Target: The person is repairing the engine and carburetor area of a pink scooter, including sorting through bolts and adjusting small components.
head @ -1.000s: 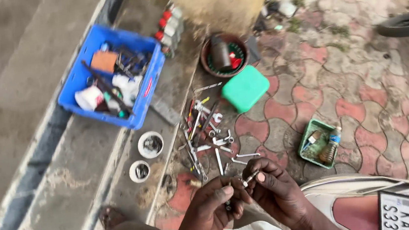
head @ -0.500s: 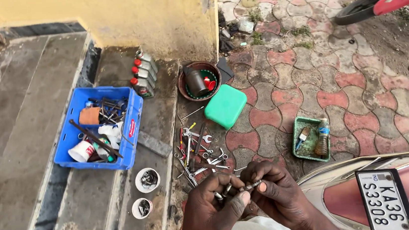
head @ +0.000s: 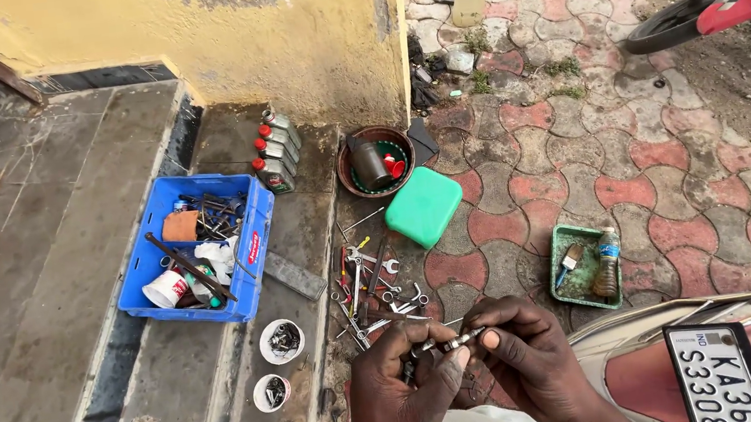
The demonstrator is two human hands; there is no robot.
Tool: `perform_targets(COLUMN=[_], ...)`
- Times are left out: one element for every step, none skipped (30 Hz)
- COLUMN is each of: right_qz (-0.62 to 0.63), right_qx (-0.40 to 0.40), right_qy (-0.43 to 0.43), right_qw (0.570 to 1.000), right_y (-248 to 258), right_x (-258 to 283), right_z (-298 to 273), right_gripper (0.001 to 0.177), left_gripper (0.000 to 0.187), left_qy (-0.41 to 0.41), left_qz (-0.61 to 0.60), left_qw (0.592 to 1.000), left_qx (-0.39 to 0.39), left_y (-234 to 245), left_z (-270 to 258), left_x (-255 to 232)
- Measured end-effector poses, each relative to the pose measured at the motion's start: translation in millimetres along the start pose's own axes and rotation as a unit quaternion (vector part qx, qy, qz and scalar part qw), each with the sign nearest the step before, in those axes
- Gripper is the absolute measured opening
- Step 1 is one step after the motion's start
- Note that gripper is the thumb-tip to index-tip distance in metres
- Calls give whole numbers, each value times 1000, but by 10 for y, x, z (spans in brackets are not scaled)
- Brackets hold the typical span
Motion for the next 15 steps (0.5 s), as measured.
perform_targets(right_qz=[0, -34, -68, -68, -153, -236, -237, -315, -391, -390, -423, -456, -456, -459, -461], right_qx=[2, -13, -27, -25, -20, -14, -12, -14, -14, -9, -6, -3, 4, 28, 51], right_qy=[-1, 11, 24, 23, 51, 80, 77, 90, 104, 101, 83, 65, 62, 39, 14], right_qw=[1000, 999, 997, 997, 987, 968, 969, 945, 915, 915, 902, 888, 888, 887, 886], right_y=[2, 20, 35, -16, -114, -219, -241, -301, -371, -394, -420, -445, -482, -529, -572], right_x=[-12, -1, 17, 64, 152, 226, 258, 301, 334, 351, 339, 323, 329, 288, 241], right_z=[-15, -34, -45, -35, -56, -81, -62, -53, -32, -6, 47, 100, 127, 160, 176], right_gripper=[14, 14, 14, 14, 13, 13, 13, 14, 16, 16, 19, 22, 22, 22, 23], left_gripper=[15, 17, 18, 18, 20, 24, 24, 27, 31, 31, 31, 31, 31, 28, 25], left_qy=[0, 20, 39, 39, 54, 70, 70, 76, 81, 80, 112, 144, 142, 172, 204], left_qz=[1, -19, -39, -39, -63, -87, -88, -122, -155, -154, -180, -206, -206, -234, -262], left_qw=[1000, 1000, 998, 998, 996, 994, 993, 990, 985, 985, 977, 968, 968, 957, 943], left_qx=[-2, -7, -12, -14, -14, -15, -18, -3, 10, 5, 8, 12, 4, -14, -33], left_y=[-14, -29, -44, -35, -45, -55, -28, -49, -57, -28, -31, -34, -24, -24, -35], left_z=[6, 4, 13, 32, 24, 13, 18, 18, 18, 7, -20, -50, -67, -113, -177], left_x=[-17, 3, 21, 27, 63, 99, 146, 195, 236, 314, 438, 559, 553, 599, 647])
Point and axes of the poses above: each hand's wrist, its own z-axis towards the middle knuckle, its own y-axis out of the back of the hand, x = y × z, the point moved 9 cm from there along z, towards the middle knuckle, and after that the axes turned 11 degrees about -y, right-handed, at the moved point
